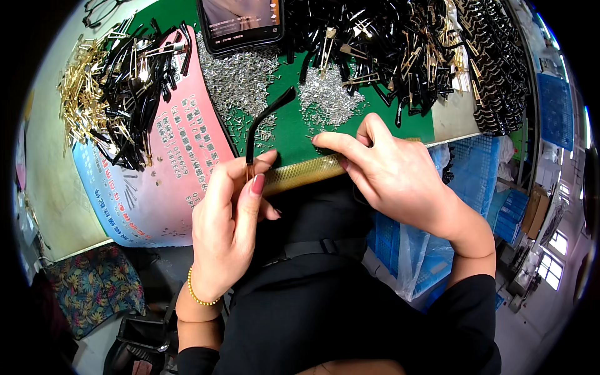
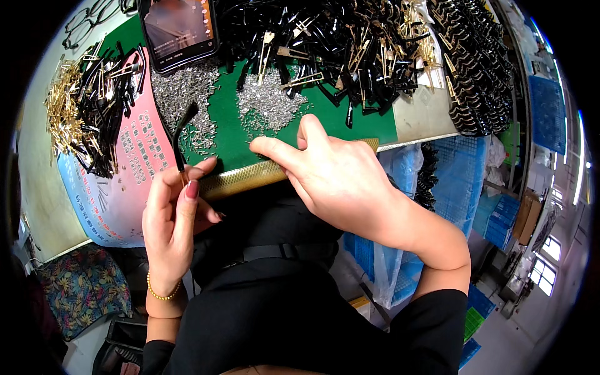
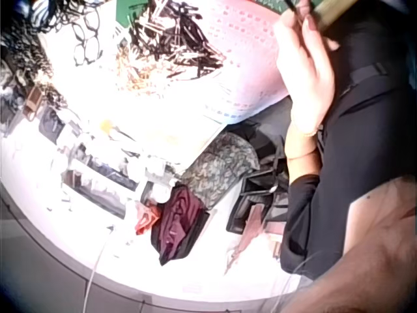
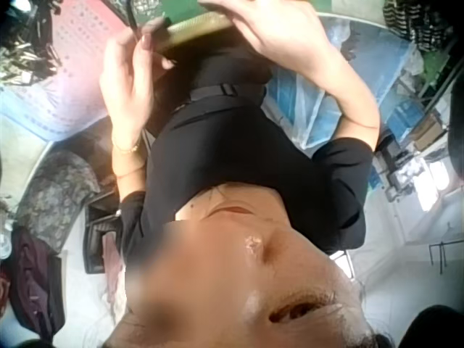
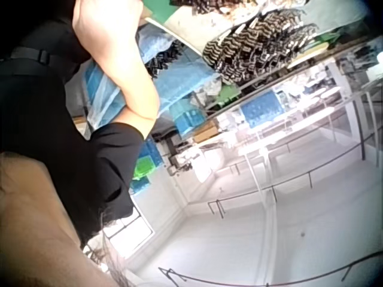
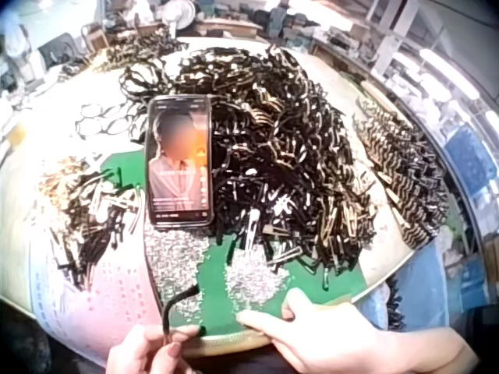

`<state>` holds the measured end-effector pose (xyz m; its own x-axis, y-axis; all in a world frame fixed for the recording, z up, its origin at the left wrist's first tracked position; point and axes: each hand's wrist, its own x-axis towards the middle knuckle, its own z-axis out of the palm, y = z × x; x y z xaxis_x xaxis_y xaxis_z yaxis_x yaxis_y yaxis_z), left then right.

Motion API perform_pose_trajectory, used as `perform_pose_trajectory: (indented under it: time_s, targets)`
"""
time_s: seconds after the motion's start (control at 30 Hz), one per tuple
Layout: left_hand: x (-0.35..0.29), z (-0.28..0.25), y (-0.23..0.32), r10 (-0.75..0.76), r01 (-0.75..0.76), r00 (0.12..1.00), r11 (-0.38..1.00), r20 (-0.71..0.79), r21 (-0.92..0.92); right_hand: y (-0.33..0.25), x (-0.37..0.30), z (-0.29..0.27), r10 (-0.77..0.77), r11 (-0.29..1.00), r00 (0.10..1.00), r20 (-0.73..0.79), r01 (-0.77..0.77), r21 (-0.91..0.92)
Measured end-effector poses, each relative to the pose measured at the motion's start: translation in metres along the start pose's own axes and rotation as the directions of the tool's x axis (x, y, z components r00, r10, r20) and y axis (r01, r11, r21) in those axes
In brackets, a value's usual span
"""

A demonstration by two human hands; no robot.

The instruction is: The person assembles eyeglasses by attaching temple arms to the frame using a screwdriver. They repeatedly pick up temple arms, align them with the frame, and tighten screws to secure them. The process is repeated for multiple pairs of glasses on a cluttered workbench.

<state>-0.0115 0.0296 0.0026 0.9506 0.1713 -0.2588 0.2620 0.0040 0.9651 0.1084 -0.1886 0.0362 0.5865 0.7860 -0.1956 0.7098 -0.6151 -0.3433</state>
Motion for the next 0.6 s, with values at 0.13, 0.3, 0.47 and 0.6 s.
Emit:
perform_pose_trajectory:
  time_s: [0.13, 0.3, 0.47, 0.6]
  targets:
    - [-0.002, -0.002, -0.006, -0.039, 0.038, 0.999, 0.999, -0.031, -0.032, -0.004, 0.006, -0.005, 0.041, 0.998, 0.994, 0.096, -0.037, -0.046]
    - [0.003, 0.003, -0.004, -0.066, 0.061, 0.994, 0.996, -0.081, -0.063, -0.018, 0.017, -0.023, 0.035, 0.884, 0.941, 0.335, -0.186, 0.428]
    - [0.003, 0.004, -0.009, 0.033, -0.028, 0.995, 0.999, -0.097, 0.045, -0.038, 0.035, -0.036, -0.050, 0.219, 0.756, 0.653, -0.629, 0.745]
    - [0.002, 0.008, -0.011, 0.082, -0.070, 0.990, 0.992, -0.115, 0.105, -0.038, 0.037, -0.034, -0.048, 0.193, 0.763, 0.645, -0.626, 0.755]
